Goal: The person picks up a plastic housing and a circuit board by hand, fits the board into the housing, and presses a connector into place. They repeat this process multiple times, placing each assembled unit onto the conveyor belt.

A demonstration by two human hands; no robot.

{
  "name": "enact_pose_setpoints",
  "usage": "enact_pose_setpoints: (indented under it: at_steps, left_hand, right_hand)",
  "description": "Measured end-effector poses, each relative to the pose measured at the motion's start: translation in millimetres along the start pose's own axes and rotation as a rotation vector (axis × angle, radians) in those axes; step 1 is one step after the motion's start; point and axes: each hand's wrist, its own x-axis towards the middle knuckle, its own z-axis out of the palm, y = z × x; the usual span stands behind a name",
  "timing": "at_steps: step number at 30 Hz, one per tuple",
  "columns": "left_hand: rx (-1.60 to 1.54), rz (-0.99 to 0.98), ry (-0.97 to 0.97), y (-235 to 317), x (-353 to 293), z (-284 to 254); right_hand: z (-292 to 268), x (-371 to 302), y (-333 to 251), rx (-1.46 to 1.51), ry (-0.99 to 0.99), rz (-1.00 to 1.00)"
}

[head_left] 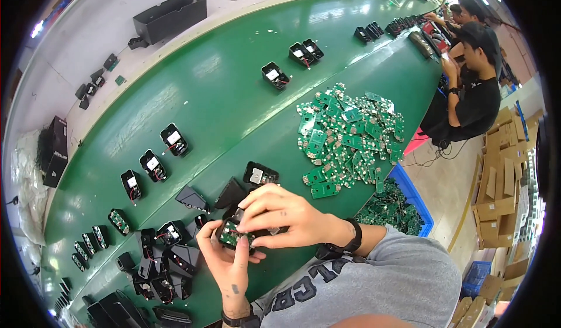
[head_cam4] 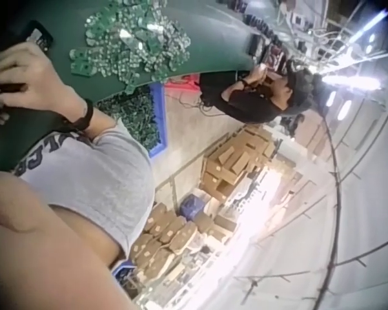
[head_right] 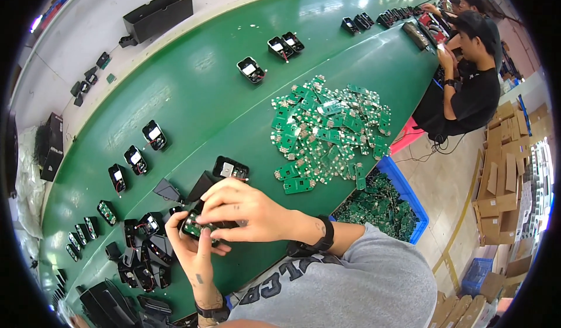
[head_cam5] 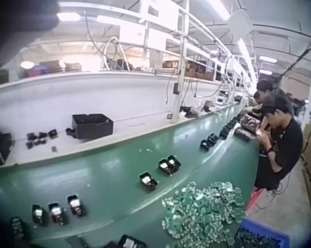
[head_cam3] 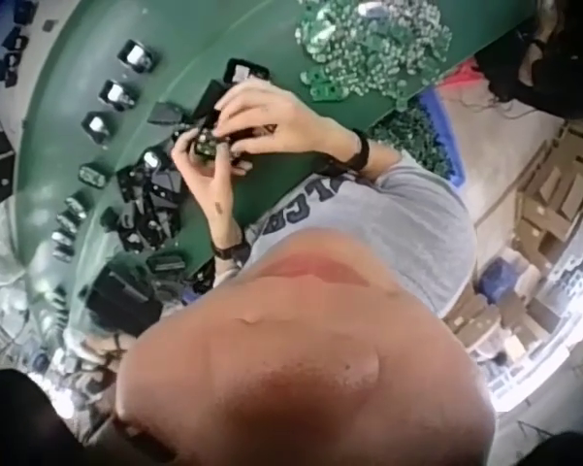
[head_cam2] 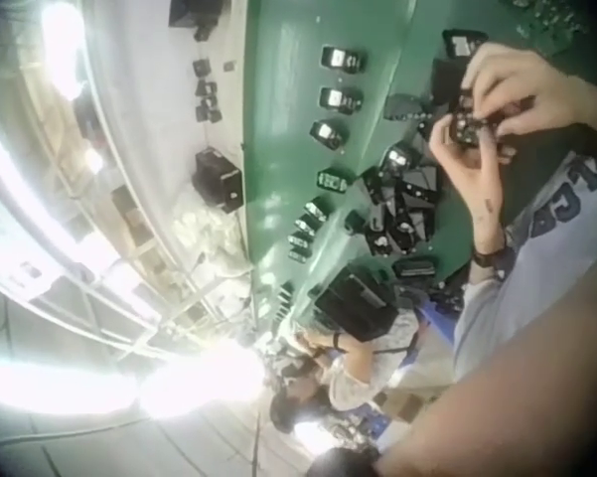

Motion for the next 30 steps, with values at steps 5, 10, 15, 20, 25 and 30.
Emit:
enact_pose_setpoints:
  at_steps: [5,10,15,20,25,30]
  left_hand:
    - [0.034,-0.03,-0.103,-5.6,1.1,0.0]
    - [0.234,0.209,-0.092,-17.8,11.8,-4.2]
    - [-0.023,-0.052,-0.123,3.8,8.0,-2.5]
    - [0.022,-0.06,-0.087,1.5,6.8,-4.5]
    - [-0.028,-0.015,-0.09,-8.3,3.8,-3.6]
    - [-0.095,0.022,-0.097,-10.2,3.7,-3.4]
  right_hand:
    - [20.0,-13.5,8.1,0.102,0.056,0.134]
    - [22.7,-4.1,4.5,0.16,0.116,0.397]
    - [20.8,-4.0,16.0,0.154,0.123,0.294]
    - [28.8,-4.4,20.6,0.091,0.114,0.278]
    - [26.2,-4.8,21.8,-0.035,0.087,0.21]
    - [22.7,-5.1,22.1,-0.146,0.089,0.085]
